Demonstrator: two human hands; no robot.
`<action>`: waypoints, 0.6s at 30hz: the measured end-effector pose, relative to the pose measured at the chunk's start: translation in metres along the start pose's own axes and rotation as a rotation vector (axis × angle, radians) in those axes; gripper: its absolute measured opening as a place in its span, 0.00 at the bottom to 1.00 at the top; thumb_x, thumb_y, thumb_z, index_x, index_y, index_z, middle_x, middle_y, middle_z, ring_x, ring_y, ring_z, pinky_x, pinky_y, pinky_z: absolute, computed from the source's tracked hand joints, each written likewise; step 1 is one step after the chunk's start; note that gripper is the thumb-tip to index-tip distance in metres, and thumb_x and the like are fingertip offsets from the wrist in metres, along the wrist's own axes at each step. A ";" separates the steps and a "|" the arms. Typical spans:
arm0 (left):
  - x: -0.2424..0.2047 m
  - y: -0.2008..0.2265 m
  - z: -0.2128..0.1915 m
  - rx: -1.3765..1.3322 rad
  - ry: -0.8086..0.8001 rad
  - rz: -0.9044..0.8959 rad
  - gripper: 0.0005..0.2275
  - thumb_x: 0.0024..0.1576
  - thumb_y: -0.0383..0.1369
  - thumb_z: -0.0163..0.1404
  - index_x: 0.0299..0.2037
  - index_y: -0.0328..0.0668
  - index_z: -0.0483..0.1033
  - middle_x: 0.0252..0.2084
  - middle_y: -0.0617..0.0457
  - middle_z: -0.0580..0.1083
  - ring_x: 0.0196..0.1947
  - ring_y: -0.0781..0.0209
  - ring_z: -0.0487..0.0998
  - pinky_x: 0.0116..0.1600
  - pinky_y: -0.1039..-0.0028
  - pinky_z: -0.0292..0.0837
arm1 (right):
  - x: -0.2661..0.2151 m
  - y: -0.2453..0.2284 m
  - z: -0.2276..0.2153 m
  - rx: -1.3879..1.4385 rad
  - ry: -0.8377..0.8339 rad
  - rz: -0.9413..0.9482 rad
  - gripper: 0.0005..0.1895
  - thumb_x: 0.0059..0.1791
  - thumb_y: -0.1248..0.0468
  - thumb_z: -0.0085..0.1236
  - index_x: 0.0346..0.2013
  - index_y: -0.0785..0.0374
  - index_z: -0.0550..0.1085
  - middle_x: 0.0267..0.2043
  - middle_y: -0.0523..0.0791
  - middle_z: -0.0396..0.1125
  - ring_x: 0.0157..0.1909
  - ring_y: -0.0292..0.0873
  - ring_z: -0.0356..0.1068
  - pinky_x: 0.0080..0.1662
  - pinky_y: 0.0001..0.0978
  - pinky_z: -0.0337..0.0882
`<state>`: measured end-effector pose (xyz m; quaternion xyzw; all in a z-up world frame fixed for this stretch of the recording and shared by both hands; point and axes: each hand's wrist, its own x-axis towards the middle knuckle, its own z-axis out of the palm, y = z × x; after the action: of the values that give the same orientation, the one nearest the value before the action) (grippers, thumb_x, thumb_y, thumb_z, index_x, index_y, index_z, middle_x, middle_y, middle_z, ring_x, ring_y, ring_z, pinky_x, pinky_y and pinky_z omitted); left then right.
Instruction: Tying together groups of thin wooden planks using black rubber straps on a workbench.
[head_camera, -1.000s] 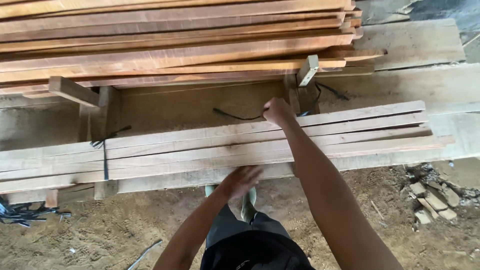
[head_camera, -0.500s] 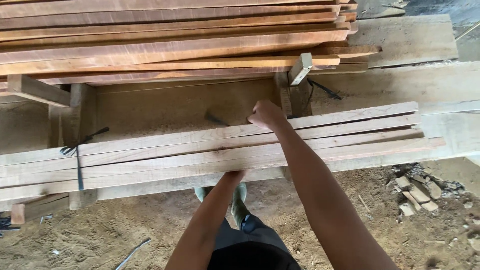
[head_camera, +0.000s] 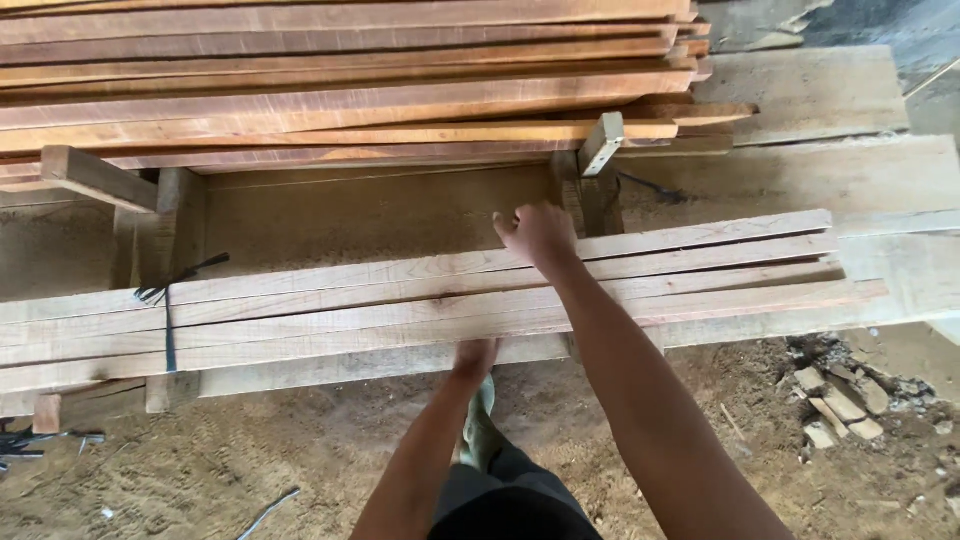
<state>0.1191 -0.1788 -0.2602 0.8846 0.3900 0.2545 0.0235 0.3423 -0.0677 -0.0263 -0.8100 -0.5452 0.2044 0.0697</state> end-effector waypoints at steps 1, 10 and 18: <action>-0.006 -0.001 0.010 0.007 0.035 -0.008 0.11 0.58 0.45 0.55 0.26 0.56 0.74 0.21 0.62 0.70 0.20 0.55 0.76 0.28 0.67 0.71 | -0.003 0.003 0.004 -0.008 0.177 -0.086 0.26 0.49 0.42 0.51 0.23 0.61 0.79 0.23 0.53 0.72 0.31 0.61 0.77 0.38 0.53 0.74; 0.023 0.037 -0.043 -0.597 -0.003 -0.259 0.05 0.60 0.28 0.52 0.43 0.44 0.80 0.34 0.48 0.78 0.36 0.43 0.82 0.41 0.62 0.79 | 0.000 0.023 0.060 -0.366 0.887 -0.324 0.25 0.54 0.51 0.49 0.12 0.48 0.75 0.10 0.43 0.65 0.16 0.46 0.70 0.22 0.35 0.67; -0.007 0.055 -0.073 -0.891 -0.170 -0.574 0.11 0.61 0.31 0.42 0.54 0.49 0.66 0.44 0.41 0.81 0.41 0.36 0.82 0.47 0.46 0.76 | -0.060 0.024 0.069 -0.597 0.820 -0.347 0.07 0.44 0.59 0.59 0.32 0.58 0.79 0.28 0.44 0.70 0.24 0.44 0.73 0.22 0.38 0.72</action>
<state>0.1185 -0.2336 -0.1861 0.6640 0.4673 0.3063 0.4969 0.3157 -0.1397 -0.0820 -0.7059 -0.6336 -0.3073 0.0764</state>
